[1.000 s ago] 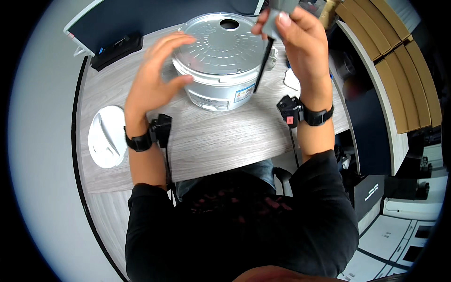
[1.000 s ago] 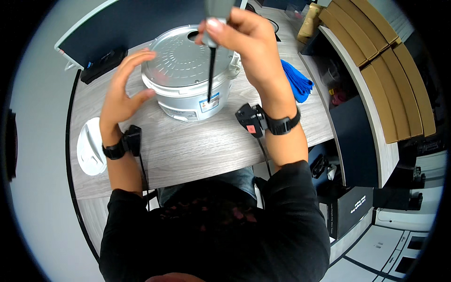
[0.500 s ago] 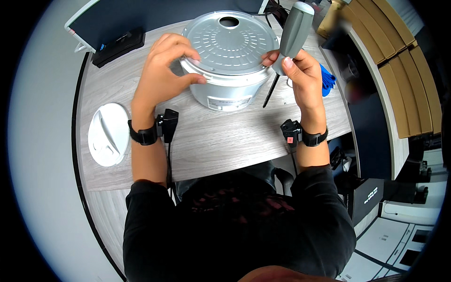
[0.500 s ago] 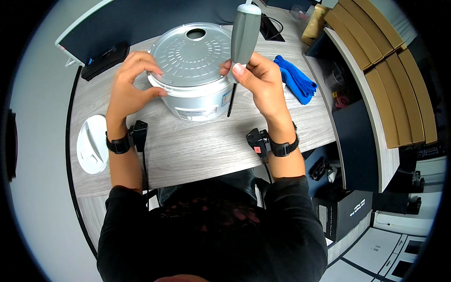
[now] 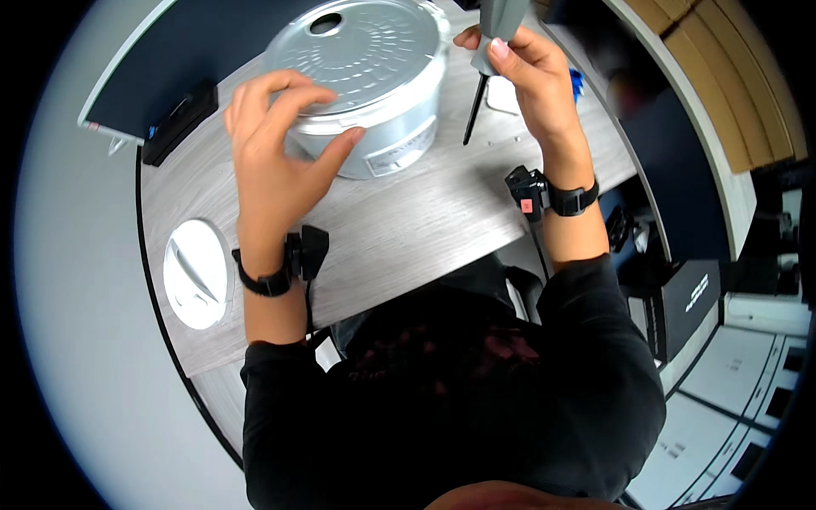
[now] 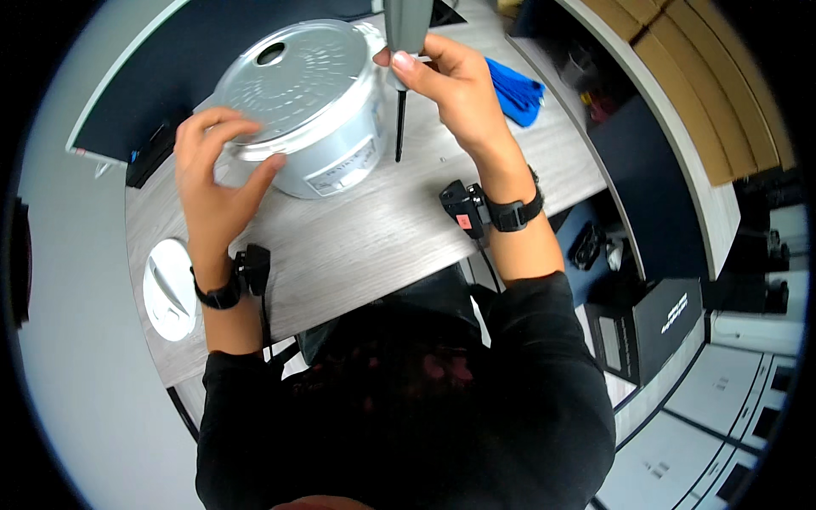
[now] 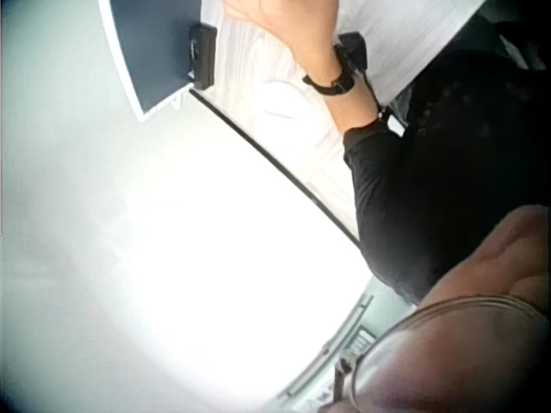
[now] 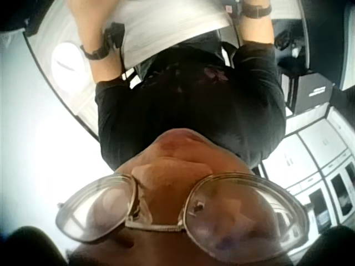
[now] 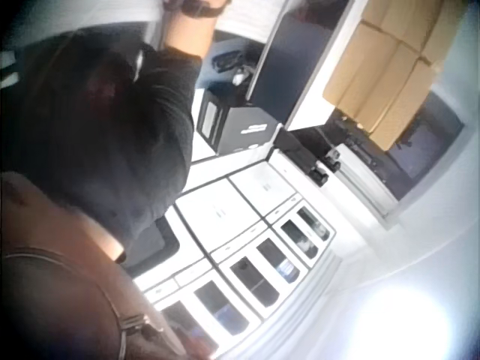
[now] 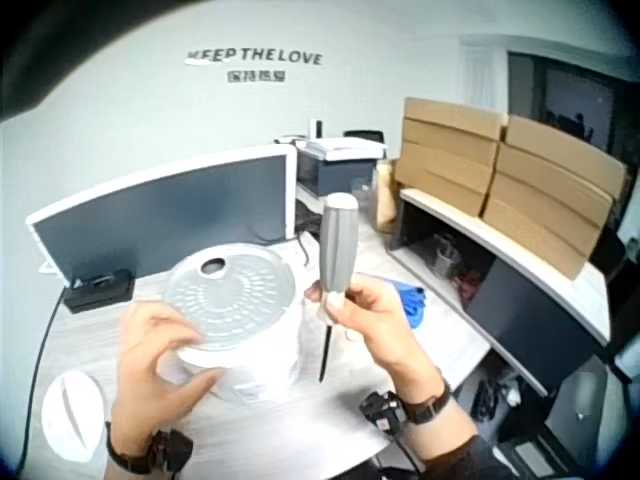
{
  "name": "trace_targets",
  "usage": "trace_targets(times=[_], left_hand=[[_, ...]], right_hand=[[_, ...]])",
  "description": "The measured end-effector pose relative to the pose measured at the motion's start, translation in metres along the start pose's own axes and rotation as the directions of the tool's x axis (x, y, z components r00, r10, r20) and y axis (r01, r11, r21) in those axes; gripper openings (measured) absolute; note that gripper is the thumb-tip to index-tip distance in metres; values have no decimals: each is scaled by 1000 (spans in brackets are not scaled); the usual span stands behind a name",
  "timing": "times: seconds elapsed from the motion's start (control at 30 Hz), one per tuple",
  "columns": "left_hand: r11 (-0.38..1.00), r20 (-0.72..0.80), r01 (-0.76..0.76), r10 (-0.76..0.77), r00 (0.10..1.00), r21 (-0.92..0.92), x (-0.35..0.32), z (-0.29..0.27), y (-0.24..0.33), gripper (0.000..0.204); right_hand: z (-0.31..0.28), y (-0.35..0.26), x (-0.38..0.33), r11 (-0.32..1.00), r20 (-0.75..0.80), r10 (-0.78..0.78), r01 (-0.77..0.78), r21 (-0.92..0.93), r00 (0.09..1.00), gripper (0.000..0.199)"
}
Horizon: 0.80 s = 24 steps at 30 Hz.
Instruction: The person uses a screwdriver to tighten screws on a white appliance, then attaches a white plastic component and wipes the exterior with a blue cloth.
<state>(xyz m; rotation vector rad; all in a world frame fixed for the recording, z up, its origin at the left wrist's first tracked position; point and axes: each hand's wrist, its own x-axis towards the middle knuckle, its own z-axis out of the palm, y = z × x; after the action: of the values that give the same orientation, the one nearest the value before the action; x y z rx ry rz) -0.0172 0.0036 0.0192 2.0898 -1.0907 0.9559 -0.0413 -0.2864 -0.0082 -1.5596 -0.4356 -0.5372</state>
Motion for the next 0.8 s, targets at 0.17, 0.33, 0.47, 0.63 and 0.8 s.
trace_targets(times=[0.17,0.33,0.47,0.63,0.8], left_hand=[[931,142,5,51,988,-365,-7,17,49,29],[901,575,252,-3,818,-354,-12,75,57,25],[949,731,293,-119,672,-114,-8,137,67,26],[973,757,230,-150,636,0,-8,195,63,27],[984,774,170,-143,617,47,-12,220,57,27]], right_hand=[[-35,11,-28,997,-172,26,-38,-68,985,29],[-50,10,-59,992,-327,74,-103,-72,942,28],[-65,19,-79,973,-376,161,-211,-96,913,28],[-77,28,-94,950,-421,232,-297,-96,877,26],[-80,28,-102,946,-444,247,-314,-84,862,25]])
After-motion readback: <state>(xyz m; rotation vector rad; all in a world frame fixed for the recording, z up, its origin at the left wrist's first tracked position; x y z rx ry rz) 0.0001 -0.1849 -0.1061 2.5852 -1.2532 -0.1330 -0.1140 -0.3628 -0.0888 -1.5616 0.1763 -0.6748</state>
